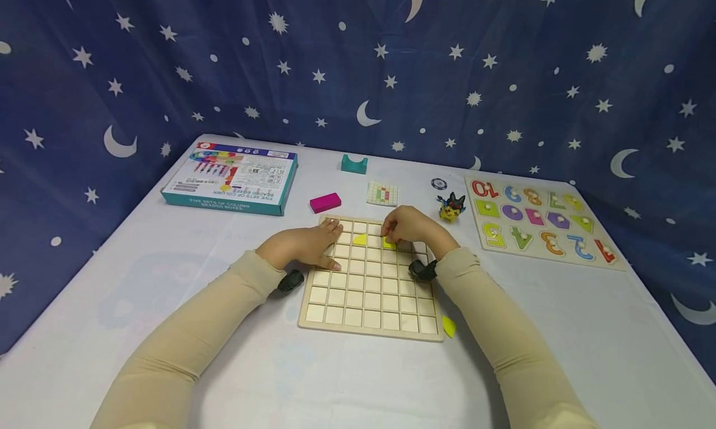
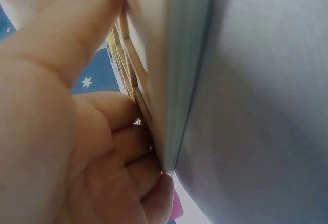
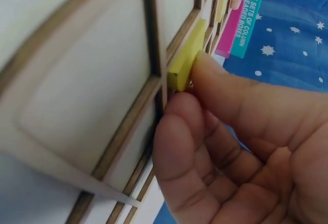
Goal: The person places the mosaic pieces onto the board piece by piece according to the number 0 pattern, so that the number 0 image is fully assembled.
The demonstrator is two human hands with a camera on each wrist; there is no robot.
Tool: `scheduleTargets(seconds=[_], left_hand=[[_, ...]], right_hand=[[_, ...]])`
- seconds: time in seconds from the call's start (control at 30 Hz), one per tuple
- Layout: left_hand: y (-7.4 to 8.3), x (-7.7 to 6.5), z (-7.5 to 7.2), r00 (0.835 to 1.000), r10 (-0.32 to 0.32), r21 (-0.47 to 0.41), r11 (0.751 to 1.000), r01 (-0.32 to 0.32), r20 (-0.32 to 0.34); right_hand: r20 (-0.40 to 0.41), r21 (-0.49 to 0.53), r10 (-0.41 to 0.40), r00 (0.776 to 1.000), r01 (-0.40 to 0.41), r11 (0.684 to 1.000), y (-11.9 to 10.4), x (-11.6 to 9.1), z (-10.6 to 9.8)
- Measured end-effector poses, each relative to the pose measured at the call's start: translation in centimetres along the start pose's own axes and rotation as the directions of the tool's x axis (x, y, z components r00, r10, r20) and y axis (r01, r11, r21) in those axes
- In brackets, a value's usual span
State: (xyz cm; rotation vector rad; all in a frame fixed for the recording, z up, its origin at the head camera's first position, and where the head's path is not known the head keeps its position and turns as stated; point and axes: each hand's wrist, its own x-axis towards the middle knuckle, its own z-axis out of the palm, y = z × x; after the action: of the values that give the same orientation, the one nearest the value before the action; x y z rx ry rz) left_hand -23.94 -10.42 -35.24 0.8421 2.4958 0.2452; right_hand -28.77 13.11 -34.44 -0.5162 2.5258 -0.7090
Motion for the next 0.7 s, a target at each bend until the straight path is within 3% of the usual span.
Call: scheduleTargets(seconds=[0.27,0.7], left_hand=[[0.0,0.1,-0.1,1.000,0.006,0.005,1.000,-0.007,0.006],[0.3,-0.2,-0.3,1.000,-0.009,0.000,1.000,0.009,0.022]], right_hand=[[-0.017,-0.060,-0.006,1.000,0.005,0.998,0.8,-1.4,-1.0],[-0.046,-0.104,-0.015,0.999,0.010,0.995,6.4,-5.9,-3.4]])
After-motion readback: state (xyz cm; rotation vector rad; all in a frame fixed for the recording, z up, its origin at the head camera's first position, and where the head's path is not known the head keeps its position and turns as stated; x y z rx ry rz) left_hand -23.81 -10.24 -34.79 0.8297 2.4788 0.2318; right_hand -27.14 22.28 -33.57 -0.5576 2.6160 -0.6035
